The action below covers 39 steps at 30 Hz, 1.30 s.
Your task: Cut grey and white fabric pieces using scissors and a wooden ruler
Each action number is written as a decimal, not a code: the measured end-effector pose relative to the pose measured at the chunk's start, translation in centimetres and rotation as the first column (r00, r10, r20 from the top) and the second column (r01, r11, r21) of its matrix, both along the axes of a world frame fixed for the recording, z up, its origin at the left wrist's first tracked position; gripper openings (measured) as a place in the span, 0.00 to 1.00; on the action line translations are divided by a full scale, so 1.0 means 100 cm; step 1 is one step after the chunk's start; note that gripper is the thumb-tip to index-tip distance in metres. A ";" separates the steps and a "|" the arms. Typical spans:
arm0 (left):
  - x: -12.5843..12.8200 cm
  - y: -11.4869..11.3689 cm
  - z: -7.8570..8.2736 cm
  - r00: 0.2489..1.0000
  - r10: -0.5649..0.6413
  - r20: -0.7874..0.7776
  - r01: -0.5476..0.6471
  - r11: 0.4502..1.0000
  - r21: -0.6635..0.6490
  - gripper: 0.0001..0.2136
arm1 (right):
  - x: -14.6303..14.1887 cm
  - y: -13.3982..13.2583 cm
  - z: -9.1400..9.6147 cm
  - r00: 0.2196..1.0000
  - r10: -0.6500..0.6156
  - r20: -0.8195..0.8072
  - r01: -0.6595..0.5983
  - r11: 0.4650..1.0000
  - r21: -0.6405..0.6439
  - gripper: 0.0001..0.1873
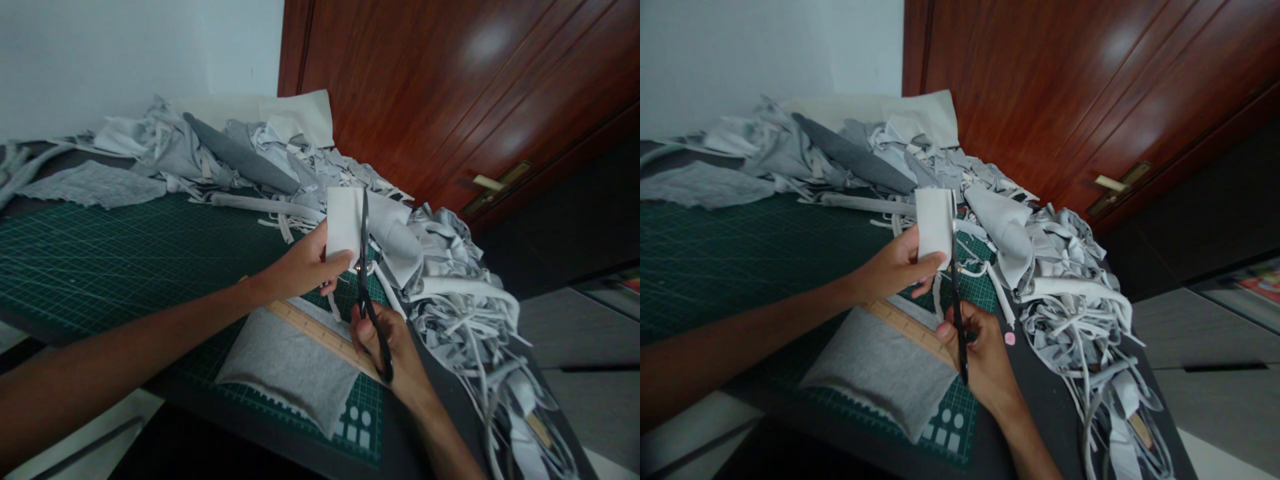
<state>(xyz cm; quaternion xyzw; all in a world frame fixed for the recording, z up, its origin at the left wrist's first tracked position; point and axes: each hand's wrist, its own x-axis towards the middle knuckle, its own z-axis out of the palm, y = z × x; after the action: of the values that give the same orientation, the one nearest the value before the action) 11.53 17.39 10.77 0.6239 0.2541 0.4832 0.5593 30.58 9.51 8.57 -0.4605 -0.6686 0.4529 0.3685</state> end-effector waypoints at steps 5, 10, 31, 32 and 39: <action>0.000 0.000 0.001 1.000 -0.001 -0.008 0.001 1.000 -0.007 0.13 | 0.000 0.000 0.002 1.000 0.012 0.001 -0.012 1.000 0.012 0.36; -0.001 -0.001 0.001 1.000 -0.011 -0.014 0.011 1.000 -0.005 0.12 | -0.001 0.000 0.004 1.000 0.012 0.023 -0.012 1.000 0.017 0.37; -0.002 -0.002 0.001 0.999 -0.021 -0.046 0.023 0.999 0.034 0.11 | -0.002 0.000 0.004 0.999 -0.003 0.048 0.001 0.999 0.042 0.38; -0.002 -0.002 0.001 0.999 -0.026 -0.047 0.028 0.999 0.033 0.11 | -0.002 0.000 0.004 0.999 -0.006 0.047 0.004 0.999 0.043 0.38; -0.003 -0.002 0.000 0.998 -0.032 -0.058 0.034 0.999 0.037 0.10 | -0.001 -0.001 0.005 0.999 -0.007 0.049 0.005 0.999 0.036 0.37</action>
<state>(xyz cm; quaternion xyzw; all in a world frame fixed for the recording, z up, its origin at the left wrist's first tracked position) 11.28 17.22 10.81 0.6521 0.2506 0.4606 0.5476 30.43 9.42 9.11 -0.4666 -0.6842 0.4282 0.3616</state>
